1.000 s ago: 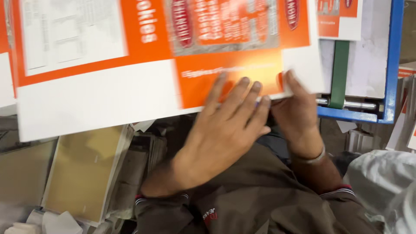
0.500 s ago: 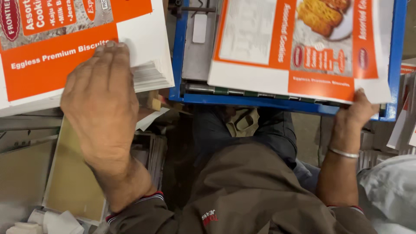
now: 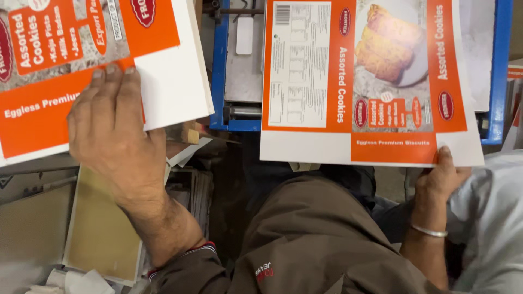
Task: The person picks up printed paper sheets from a stack and feeds them one at a time into a printing machine with both hands.
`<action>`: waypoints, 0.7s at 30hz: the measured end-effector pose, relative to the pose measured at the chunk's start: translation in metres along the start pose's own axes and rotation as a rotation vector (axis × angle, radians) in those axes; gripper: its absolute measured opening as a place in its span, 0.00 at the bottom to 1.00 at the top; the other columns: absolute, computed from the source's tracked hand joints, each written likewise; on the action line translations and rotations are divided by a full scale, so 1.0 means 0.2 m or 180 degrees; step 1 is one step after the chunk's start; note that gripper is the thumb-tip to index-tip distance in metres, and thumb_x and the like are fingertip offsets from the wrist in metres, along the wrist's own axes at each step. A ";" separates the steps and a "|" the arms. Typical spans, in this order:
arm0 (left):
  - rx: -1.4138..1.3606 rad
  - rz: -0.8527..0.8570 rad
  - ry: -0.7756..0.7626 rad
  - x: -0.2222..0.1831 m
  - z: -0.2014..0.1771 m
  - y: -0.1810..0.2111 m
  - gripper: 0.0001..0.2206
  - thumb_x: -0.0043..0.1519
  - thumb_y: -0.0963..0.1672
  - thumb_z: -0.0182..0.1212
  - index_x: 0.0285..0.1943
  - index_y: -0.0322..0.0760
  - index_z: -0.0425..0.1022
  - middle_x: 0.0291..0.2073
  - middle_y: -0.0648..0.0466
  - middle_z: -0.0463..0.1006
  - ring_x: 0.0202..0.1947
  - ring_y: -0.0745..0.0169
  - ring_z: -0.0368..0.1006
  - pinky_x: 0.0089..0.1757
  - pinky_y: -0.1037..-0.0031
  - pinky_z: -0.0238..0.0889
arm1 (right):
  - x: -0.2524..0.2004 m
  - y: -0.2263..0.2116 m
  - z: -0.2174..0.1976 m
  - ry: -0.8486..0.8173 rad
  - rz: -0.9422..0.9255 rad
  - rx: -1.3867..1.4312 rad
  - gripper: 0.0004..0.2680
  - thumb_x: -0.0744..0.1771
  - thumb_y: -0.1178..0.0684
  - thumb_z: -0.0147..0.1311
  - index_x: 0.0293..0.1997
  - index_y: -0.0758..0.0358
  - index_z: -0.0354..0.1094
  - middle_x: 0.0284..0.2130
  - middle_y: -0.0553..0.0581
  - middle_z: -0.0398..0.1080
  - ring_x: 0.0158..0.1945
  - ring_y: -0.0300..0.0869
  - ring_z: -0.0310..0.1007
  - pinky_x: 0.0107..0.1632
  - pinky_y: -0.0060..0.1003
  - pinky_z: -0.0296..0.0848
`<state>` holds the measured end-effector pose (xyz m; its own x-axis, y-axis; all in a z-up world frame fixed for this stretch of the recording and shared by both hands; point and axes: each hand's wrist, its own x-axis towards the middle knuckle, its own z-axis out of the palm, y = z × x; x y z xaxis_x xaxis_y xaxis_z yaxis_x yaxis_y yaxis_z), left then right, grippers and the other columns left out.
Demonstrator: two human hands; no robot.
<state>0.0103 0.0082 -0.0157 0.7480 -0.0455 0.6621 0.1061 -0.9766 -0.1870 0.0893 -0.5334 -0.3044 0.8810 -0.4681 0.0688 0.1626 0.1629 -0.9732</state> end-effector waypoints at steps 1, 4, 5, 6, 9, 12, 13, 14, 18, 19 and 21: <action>-0.0015 -0.0037 -0.0022 -0.01 0.01 -0.02 0.10 0.72 0.43 0.62 0.60 0.34 0.77 0.57 0.52 0.79 0.63 0.57 0.73 0.61 0.68 0.65 | 0.04 0.00 0.04 -0.0017 -0.0010 -0.0010 0.16 0.69 0.69 0.45 0.67 0.77 0.63 0.61 0.65 0.71 0.61 0.48 0.77 0.66 0.41 0.78; -0.0097 -0.0166 -0.0069 -0.01 0.02 -0.04 0.08 0.72 0.44 0.62 0.57 0.36 0.78 0.54 0.55 0.80 0.59 0.59 0.75 0.58 0.67 0.66 | 0.17 0.03 0.13 -0.0077 -0.0085 0.0021 0.16 0.70 0.68 0.48 0.67 0.78 0.62 0.61 0.66 0.71 0.62 0.50 0.76 0.67 0.43 0.78; -0.0152 -0.0206 -0.0096 0.00 0.01 -0.04 0.09 0.72 0.44 0.62 0.57 0.36 0.78 0.53 0.55 0.81 0.57 0.58 0.75 0.57 0.67 0.66 | 0.22 0.06 0.17 -0.0097 -0.0148 0.0068 0.16 0.69 0.67 0.49 0.67 0.78 0.61 0.61 0.67 0.70 0.62 0.50 0.76 0.67 0.44 0.78; -0.0187 -0.0240 -0.0101 0.00 0.00 -0.03 0.09 0.71 0.45 0.62 0.56 0.36 0.78 0.52 0.55 0.80 0.56 0.58 0.75 0.56 0.66 0.66 | 0.28 0.09 0.20 -0.0117 -0.0211 0.0116 0.17 0.69 0.67 0.50 0.68 0.78 0.60 0.61 0.67 0.70 0.62 0.51 0.76 0.67 0.44 0.78; -0.0232 -0.0314 -0.0073 0.04 -0.01 -0.01 0.11 0.70 0.47 0.63 0.55 0.36 0.78 0.48 0.54 0.79 0.53 0.55 0.75 0.54 0.64 0.66 | 0.40 0.17 0.28 -0.0141 -0.0018 0.0550 0.16 0.70 0.65 0.50 0.68 0.77 0.59 0.61 0.67 0.71 0.63 0.53 0.76 0.67 0.45 0.78; -0.0231 -0.0327 -0.0072 0.06 -0.04 0.02 0.14 0.70 0.49 0.66 0.53 0.34 0.77 0.47 0.51 0.77 0.54 0.50 0.73 0.55 0.60 0.65 | 0.46 0.22 0.37 0.0157 0.0538 0.1102 0.15 0.69 0.65 0.49 0.62 0.72 0.56 0.55 0.66 0.72 0.57 0.54 0.78 0.61 0.49 0.83; -0.0220 -0.0334 -0.0097 0.06 -0.05 0.03 0.14 0.70 0.49 0.66 0.54 0.34 0.77 0.47 0.50 0.77 0.54 0.50 0.73 0.56 0.59 0.65 | 0.44 0.23 0.39 0.0017 0.0718 0.1067 0.14 0.69 0.64 0.48 0.63 0.71 0.58 0.54 0.64 0.72 0.55 0.53 0.78 0.56 0.47 0.82; -0.0208 -0.0342 -0.0122 0.06 -0.05 0.03 0.15 0.71 0.49 0.66 0.55 0.33 0.76 0.48 0.50 0.76 0.53 0.50 0.73 0.57 0.59 0.65 | 0.43 0.24 0.41 -0.0127 0.0894 0.1031 0.14 0.70 0.63 0.48 0.64 0.70 0.59 0.53 0.63 0.73 0.53 0.52 0.79 0.51 0.46 0.81; -0.0136 -0.0161 -0.0328 0.06 -0.08 0.03 0.14 0.72 0.45 0.65 0.61 0.32 0.75 0.55 0.49 0.76 0.58 0.51 0.72 0.59 0.62 0.64 | 0.34 0.23 0.41 -0.0362 0.1762 0.0724 0.09 0.74 0.55 0.48 0.58 0.70 0.58 0.46 0.64 0.71 0.44 0.52 0.78 0.44 0.46 0.84; -0.0161 -0.0095 -0.0398 0.07 -0.10 0.02 0.14 0.71 0.44 0.65 0.62 0.32 0.75 0.56 0.49 0.76 0.59 0.50 0.73 0.59 0.62 0.65 | 0.30 0.21 0.40 -0.0455 0.1734 0.0525 0.10 0.74 0.55 0.48 0.59 0.71 0.59 0.47 0.65 0.72 0.45 0.52 0.78 0.46 0.45 0.84; -0.0367 0.0054 -0.0547 0.09 -0.15 -0.04 0.17 0.65 0.42 0.65 0.62 0.30 0.76 0.58 0.45 0.78 0.59 0.47 0.75 0.59 0.59 0.66 | 0.20 0.18 0.42 -0.0645 0.1665 0.0131 0.11 0.75 0.55 0.47 0.61 0.74 0.60 0.49 0.66 0.73 0.48 0.51 0.80 0.50 0.42 0.84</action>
<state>0.0030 0.0088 0.0184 0.8509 -0.0353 0.5242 0.0242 -0.9941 -0.1061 0.1681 -0.4741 -0.3187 0.9160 -0.1403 -0.3758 -0.3053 0.3641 -0.8799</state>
